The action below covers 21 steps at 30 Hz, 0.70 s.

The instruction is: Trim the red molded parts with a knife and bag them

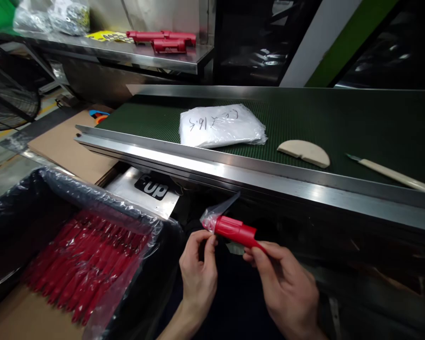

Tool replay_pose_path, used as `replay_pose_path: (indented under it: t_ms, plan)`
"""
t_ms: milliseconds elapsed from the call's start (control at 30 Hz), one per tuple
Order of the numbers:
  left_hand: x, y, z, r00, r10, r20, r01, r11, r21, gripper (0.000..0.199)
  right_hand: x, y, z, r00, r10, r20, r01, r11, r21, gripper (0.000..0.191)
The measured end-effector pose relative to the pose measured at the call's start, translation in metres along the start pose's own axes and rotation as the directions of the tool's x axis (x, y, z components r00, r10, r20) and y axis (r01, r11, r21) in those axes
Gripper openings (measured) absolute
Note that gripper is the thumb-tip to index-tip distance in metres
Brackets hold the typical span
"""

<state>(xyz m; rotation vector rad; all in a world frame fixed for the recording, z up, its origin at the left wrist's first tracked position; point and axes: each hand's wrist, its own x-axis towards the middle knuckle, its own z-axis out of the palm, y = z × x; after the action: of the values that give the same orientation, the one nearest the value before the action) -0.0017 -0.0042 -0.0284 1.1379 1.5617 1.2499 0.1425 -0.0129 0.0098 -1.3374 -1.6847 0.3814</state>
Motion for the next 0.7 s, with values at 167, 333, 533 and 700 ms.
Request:
replay_pose_path:
  t_ms: [167,333,533,700]
  plan:
    - [-0.007,0.002,0.003,0.999,-0.014,0.031,0.014,1.0,-0.013,0.016,-0.008,0.0,0.013,0.993,0.113,0.024,-0.115,0.987,0.113,0.021]
    - [-0.004,0.015,-0.012,0.997,0.008,0.076,-0.01,0.999,0.031,0.018,0.009,0.023,-0.018,0.923,-0.248,0.294,0.207,0.965,0.162,0.032]
    - [0.005,0.015,-0.035,0.955,0.129,0.266,-0.172,0.975,0.143,0.021,0.036,0.023,-0.039,0.572,-0.488,0.66,0.618,0.785,0.045,0.042]
    - [-0.002,0.003,-0.049,0.933,0.192,0.304,-0.259,0.946,0.197,0.015,0.031,0.039,-0.03,0.413,-0.657,0.63,0.786,0.607,0.117,0.035]
